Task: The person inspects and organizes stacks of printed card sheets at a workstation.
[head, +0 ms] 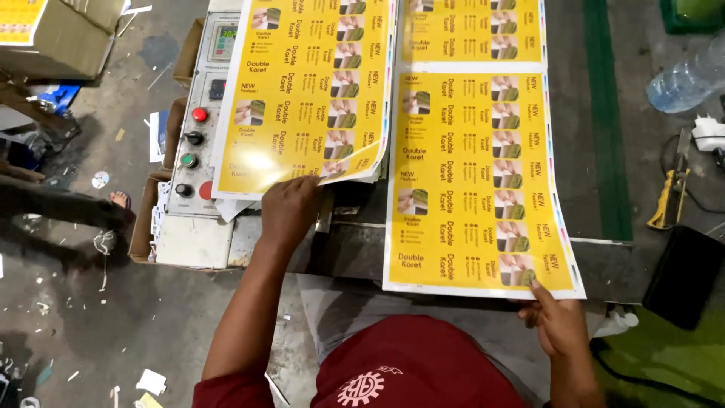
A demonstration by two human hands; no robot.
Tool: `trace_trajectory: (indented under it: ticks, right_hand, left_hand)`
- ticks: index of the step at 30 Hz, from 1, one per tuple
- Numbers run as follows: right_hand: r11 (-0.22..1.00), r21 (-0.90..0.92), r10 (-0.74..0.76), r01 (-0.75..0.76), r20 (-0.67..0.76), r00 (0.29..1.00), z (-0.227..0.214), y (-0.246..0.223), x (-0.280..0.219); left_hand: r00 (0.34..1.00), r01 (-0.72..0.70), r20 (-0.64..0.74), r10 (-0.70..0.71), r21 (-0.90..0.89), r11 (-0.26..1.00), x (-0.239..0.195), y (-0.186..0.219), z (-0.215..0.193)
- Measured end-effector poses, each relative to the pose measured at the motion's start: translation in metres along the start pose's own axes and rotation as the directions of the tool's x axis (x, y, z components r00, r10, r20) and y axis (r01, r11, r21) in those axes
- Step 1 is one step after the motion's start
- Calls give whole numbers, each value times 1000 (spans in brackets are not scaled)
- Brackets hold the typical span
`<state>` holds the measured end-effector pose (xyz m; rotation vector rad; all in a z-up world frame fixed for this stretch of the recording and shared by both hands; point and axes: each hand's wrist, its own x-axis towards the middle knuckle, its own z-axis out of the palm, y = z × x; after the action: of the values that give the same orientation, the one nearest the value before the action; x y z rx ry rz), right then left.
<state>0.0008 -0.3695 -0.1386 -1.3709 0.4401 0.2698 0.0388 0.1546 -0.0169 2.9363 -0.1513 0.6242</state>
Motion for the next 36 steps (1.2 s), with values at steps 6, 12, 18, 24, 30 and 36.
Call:
trace_trajectory:
  ticks: [6, 12, 18, 24, 30, 36]
  right_hand:
    - [999, -45, -2, 4, 41, 999, 35, -27, 29]
    - [1000, 16, 17, -19, 88, 996, 41, -44, 52]
    - [995, -10, 101, -100, 79, 992, 36, -27, 31]
    - [990, -88, 130, -113, 227, 965, 93, -22, 14]
    - [997, -77, 53, -22, 436, 898, 143, -26, 7]
    - [998, 39, 31, -48, 342, 939, 115, -16, 19]
  left_hand:
    - [993, 57, 103, -49, -78, 995, 9, -3, -26]
    - [987, 20, 160, 9, -178, 984, 6, -24, -29]
    - [957, 103, -235, -169, -266, 958, 10, -2, -57]
    - [934, -251, -336, 122, -374, 893, 5, 85, -33]
    - [953, -301, -151, 262, -400, 865, -23, 161, 1]
    - [959, -272, -51, 278, -429, 861, -23, 146, -2]
